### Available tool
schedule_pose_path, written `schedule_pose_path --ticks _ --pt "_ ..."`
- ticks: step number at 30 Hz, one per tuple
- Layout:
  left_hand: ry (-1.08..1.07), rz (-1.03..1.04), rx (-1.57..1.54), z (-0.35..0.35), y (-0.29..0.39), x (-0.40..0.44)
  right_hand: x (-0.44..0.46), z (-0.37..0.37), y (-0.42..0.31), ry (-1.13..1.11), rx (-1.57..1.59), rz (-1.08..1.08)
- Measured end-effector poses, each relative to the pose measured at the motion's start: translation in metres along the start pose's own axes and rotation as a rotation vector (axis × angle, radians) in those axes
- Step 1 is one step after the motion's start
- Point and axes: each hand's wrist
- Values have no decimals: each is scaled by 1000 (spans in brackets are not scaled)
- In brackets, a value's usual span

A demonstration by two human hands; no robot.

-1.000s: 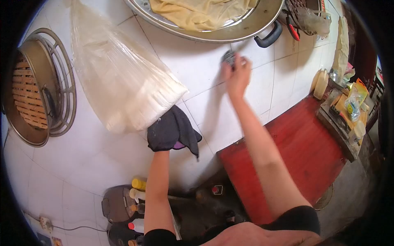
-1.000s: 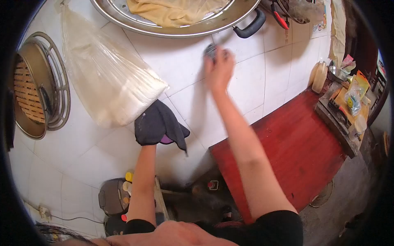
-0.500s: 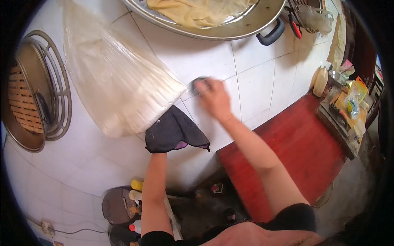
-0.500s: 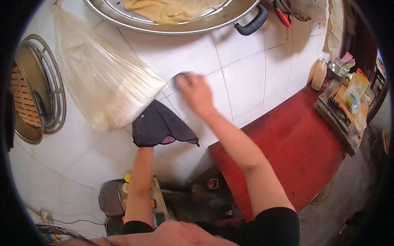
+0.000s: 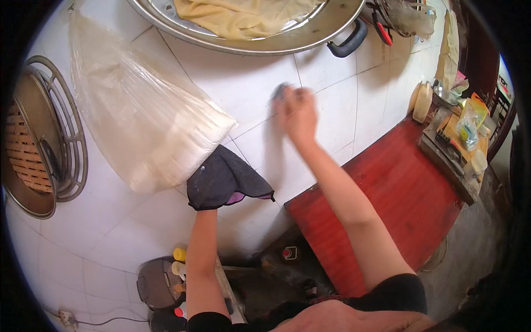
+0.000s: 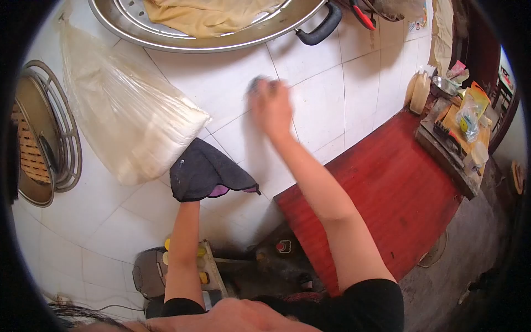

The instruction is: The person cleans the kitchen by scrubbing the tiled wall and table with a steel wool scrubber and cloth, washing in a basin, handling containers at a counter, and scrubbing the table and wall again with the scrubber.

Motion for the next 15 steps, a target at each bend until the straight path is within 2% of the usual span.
schedule_pose_path --ticks 1,2,3,5,7,9,10,11,12,14,15 --pt "47 15 -161 33 -14 -3 -12 -2 -17 -168 71 -155" --pt "92 31 -321 50 -22 -7 -10 -3 -16 -193 109 -214" --pt "95 25 -130 43 -21 -10 -9 -4 -12 -214 146 -261" --pt "128 7 239 27 -10 -7 16 -4 28 -36 -18 -64" --pt "143 7 210 23 -4 -3 39 -14 41 17 -52 242" --pt "136 46 184 23 -5 -9 20 -6 17 -32 -70 114" --pt "142 71 168 24 -6 -9 -3 7 8 -11 16 -85" --pt "148 93 152 24 -5 -9 -15 2 -13 -208 23 -237" --pt "51 55 178 8 3 -8 -25 9 -1 -286 80 -142" --pt "-123 -12 239 -37 23 4 -15 1 23 -213 39 -44" --pt "13 -67 -242 -6 11 5 6 -15 32 -72 -59 -54"
Point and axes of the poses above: each hand's wrist, its own x-axis towards the middle knuckle, its own z-axis out of the palm, y = z × x, and after that the axes turned 1 degree about x, right-handed
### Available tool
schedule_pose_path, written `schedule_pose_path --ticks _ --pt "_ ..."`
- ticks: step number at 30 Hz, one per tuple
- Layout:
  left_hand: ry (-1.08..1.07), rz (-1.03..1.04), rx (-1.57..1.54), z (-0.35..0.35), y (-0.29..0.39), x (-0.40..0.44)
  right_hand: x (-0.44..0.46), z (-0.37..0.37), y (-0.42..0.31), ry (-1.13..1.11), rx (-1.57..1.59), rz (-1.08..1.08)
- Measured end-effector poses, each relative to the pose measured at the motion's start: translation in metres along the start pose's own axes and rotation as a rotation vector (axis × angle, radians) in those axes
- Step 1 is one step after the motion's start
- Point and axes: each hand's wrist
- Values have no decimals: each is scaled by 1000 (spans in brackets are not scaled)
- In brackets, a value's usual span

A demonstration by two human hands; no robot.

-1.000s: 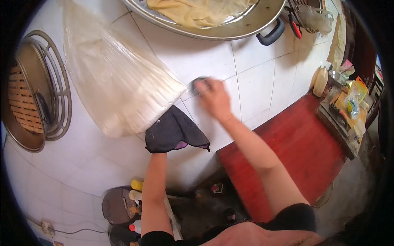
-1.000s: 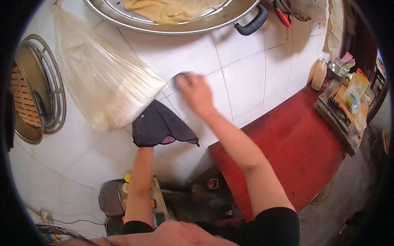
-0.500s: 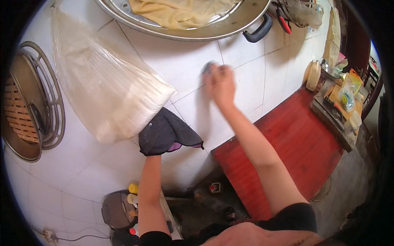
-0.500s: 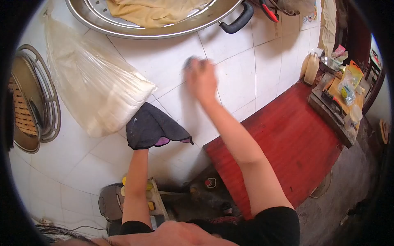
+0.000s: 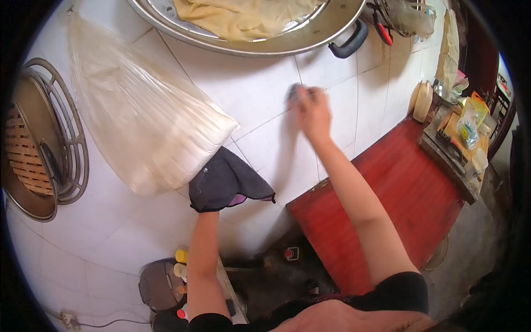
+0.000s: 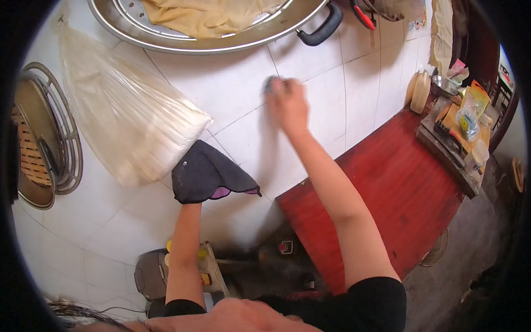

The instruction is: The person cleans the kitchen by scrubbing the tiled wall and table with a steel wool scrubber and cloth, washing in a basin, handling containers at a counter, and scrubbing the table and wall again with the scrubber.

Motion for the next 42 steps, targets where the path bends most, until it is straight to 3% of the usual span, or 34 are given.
schedule_pose_path --ticks 1,3,4,5,6,8,10,12,14,16,18,21,22,24,27,30,32,34,35,38,41,42 --pt "122 -36 -488 52 -33 0 6 4 18 82 16 162" --pt "229 10 -515 70 -44 -7 -7 11 -2 41 9 167" --pt "223 93 -51 44 -34 -8 -15 15 -19 23 8 169" --pt "161 106 197 30 -24 -10 -28 15 -38 23 77 -47" --pt "105 135 442 15 -14 -12 -40 9 -52 -186 127 -112" --pt "-93 85 523 0 -4 -7 -35 14 -26 -156 123 -192" --pt "25 79 552 7 -5 -6 6 5 -16 7 62 165" --pt "100 93 483 18 -15 -7 39 13 -34 168 -1 179" --pt "139 125 318 27 -26 -8 39 20 -76 46 69 -32" --pt "141 133 368 31 -27 -12 11 24 -98 -75 81 -375" --pt "138 153 418 34 -26 -15 -18 26 -81 -125 171 -574" --pt "157 143 455 28 -22 -3 4 18 -61 -189 109 -627" --pt "129 127 436 21 -16 -6 20 11 -71 -173 54 -443" --pt "72 101 413 12 -8 -10 36 25 -91 34 101 -329" --pt "96 123 379 23 -15 -11 10 23 -88 -123 156 -484" --pt "145 150 321 36 -24 -11 11 26 -78 -120 168 -577" --pt "169 164 231 40 -27 -15 43 21 -102 -87 126 -369" --pt "191 177 98 43 -31 -15 50 27 -106 29 169 -422" --pt "188 178 61 49 -34 -17 39 25 -99 -27 163 -433" --pt "185 205 289 62 -45 -13 3 24 -80 -123 155 -471" --pt "312 148 -17 70 -44 -1 20 28 -95 -55 178 -499" --pt "281 209 43 58 -40 -8 33 31 -108 -37 196 -444"
Point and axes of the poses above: each hand's wrist, its own x-axis towards the middle knuckle, its own z-axis out of the palm, y = z × x, and after that the axes turned 1 degree about x, right-handed
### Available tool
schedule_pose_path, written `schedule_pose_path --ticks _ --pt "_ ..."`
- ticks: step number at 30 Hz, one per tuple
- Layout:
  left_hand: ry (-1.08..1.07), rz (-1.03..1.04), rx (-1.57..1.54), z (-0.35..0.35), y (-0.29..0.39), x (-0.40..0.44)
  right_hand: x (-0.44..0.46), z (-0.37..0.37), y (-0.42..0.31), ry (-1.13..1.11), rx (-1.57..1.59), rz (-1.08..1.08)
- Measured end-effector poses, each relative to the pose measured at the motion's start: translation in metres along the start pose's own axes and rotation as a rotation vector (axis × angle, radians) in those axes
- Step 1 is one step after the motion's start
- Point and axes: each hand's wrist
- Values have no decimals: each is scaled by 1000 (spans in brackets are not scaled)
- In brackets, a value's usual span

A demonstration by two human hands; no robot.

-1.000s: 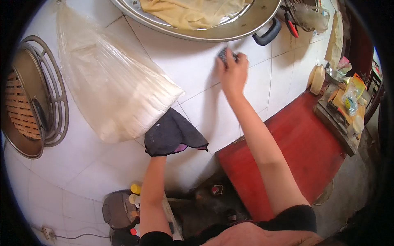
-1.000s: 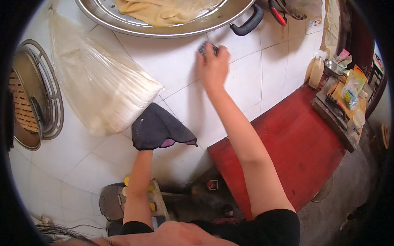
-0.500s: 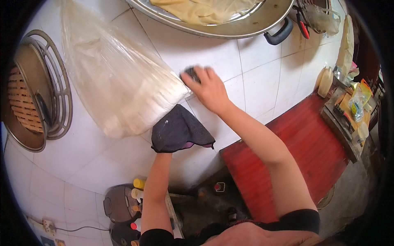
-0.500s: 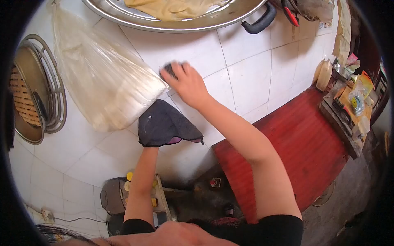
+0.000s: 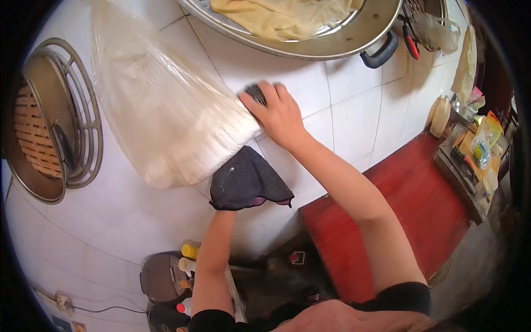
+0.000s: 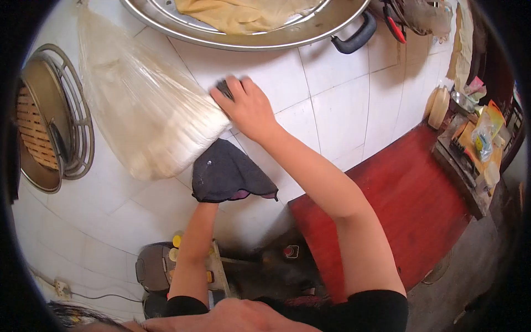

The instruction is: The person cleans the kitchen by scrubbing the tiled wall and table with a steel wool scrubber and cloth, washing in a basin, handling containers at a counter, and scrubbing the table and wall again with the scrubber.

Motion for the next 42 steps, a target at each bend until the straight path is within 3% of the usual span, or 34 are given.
schedule_pose_path --ticks 4,8,9,10,12,13,16,18,20,21,22,23,25,27,29,30,35,38,40,42 --pt "-17 154 103 -41 24 8 20 -8 32 211 2 108" --pt "-33 140 326 -28 22 13 -7 -29 97 389 -131 587" --pt "-7 136 238 -9 12 6 -6 -26 92 416 -106 629" --pt "14 133 149 17 -5 -5 -6 -21 80 379 -107 724" --pt "-24 132 88 18 -6 -6 -27 -5 37 188 -70 633" --pt "-84 133 114 -9 7 0 -38 1 17 84 238 822" --pt "-142 99 188 -18 13 4 -69 -1 48 -31 176 644" --pt "-123 136 195 -19 12 10 -54 -27 104 251 -205 568" --pt "-106 263 149 -46 28 17 -66 -21 163 379 -193 730" --pt "-267 203 203 -60 34 21 -85 0 191 440 -135 789" --pt "-417 142 242 -70 45 29 -65 -32 122 281 -311 776" --pt "-565 78 296 -75 49 35 -81 -19 93 211 -266 657" --pt "-411 182 242 -56 38 27 -101 -17 46 -14 -101 504" --pt "-237 215 241 -43 28 19 -102 -18 65 23 -85 588" --pt "-43 162 262 -35 25 13 -87 -31 144 256 -241 817" --pt "-104 117 232 -37 28 15 -77 -40 163 378 -351 912" --pt "-480 94 254 -60 41 30 -87 -30 113 197 -234 680" --pt "-225 213 248 -48 33 17 -73 -44 95 148 -178 581" --pt "-404 87 191 -61 41 26 -65 -58 151 254 -326 779" --pt "-472 47 154 -59 41 24 -67 -55 140 189 -359 723"
Point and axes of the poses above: each hand's wrist, its own x-axis towards the middle knuckle, its own z-axis out of the palm, y = z × x, and after that the axes turned 1 degree about x, right-handed
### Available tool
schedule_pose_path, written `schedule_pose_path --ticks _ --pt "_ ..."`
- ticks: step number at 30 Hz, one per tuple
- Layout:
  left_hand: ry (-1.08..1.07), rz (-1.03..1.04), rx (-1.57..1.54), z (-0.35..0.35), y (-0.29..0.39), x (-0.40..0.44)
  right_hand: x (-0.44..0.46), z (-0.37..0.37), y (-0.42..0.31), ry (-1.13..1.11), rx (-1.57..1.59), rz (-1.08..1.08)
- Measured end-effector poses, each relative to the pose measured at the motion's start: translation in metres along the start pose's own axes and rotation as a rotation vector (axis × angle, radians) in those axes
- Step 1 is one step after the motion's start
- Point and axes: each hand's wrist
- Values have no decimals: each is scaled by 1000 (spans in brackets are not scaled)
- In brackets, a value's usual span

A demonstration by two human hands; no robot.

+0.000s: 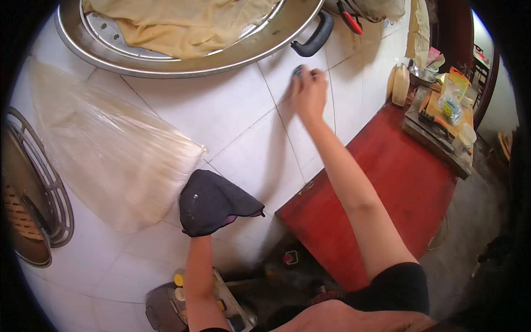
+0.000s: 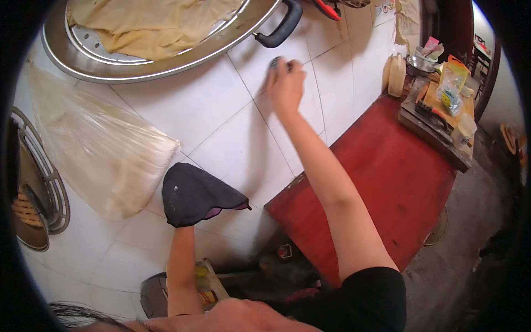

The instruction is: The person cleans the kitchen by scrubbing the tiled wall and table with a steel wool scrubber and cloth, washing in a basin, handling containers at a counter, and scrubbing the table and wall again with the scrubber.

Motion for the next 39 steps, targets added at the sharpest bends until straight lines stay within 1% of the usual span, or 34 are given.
schedule_pose_path --ticks 1,2,4,5,6,7,8,10,11,12,14,15,16,17,18,19,20,22,23,26,28,29,31,32,33,35,36,38,39 --pt "30 16 1 15 -7 0 -18 -1 -11 -62 9 -112" --pt "62 28 9 24 -12 -1 -34 -15 -32 -207 29 -174" --pt "17 -54 56 25 -8 3 -24 -4 -9 -113 38 -197" --pt "-7 -95 78 25 -8 3 -7 2 12 -79 14 -50" --pt "36 -70 58 28 -10 2 13 6 32 -43 -12 92" --pt "76 -44 37 31 -12 0 26 -2 35 -119 -78 180" --pt "110 -17 10 33 -13 -4 17 -2 29 -104 -72 138" --pt "-38 -106 -53 35 -13 -3 -28 1 -2 -82 -64 45" --pt "-112 -152 -81 34 -13 -2 -72 1 -25 -196 2 16" --pt "-158 -128 -58 24 -8 -2 -106 0 -41 -307 70 -14" --pt "-240 -77 12 -8 3 0 -98 -21 -54 -600 234 271" --pt "-217 -93 -14 -9 2 0 -93 -28 -55 -741 320 420" --pt "-191 -111 -48 -7 1 0 -91 -5 -21 -481 82 54" --pt "-161 -130 -86 -5 0 0 -69 3 6 -233 12 35" --pt "-108 -113 -69 0 -2 -1 -43 7 24 -123 -18 171" --pt "-57 -94 -55 7 -6 -1 -32 8 36 -106 8 281" --pt "-14 -74 -43 9 -5 -5 -41 9 31 -113 -6 240" --pt "-126 -93 -105 0 -1 -5 -78 13 6 -132 -30 147" --pt "-171 -108 -133 -5 1 -4 -113 15 -10 -157 5 25" --pt "136 38 88 65 -26 -1 -128 -3 -15 -367 63 -57" --pt "86 -73 -203 67 -27 1 -86 16 36 -201 1 158" --pt "59 -127 -356 69 -25 1 -79 16 35 -183 -32 233" --pt "191 -11 -50 64 -23 -1 -70 11 26 -152 -103 378" --pt "258 39 98 63 -19 -2 -97 17 21 -169 -23 244" --pt "333 70 116 76 -22 -1 -128 16 2 -206 -29 54" --pt "476 135 177 106 -40 4 -139 0 -11 -322 83 -62" --pt "451 126 64 96 -38 0 -144 -3 -17 -376 143 -108" --pt "413 100 -165 72 -24 -2 -106 18 33 -176 15 151" --pt "391 75 -99 73 -24 1 -86 24 52 -165 23 298"
Point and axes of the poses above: each hand's wrist, its own x-axis towards the middle knuckle, its own z-axis out of the palm, y = z × x, and after that the axes turned 1 degree about x, right-handed
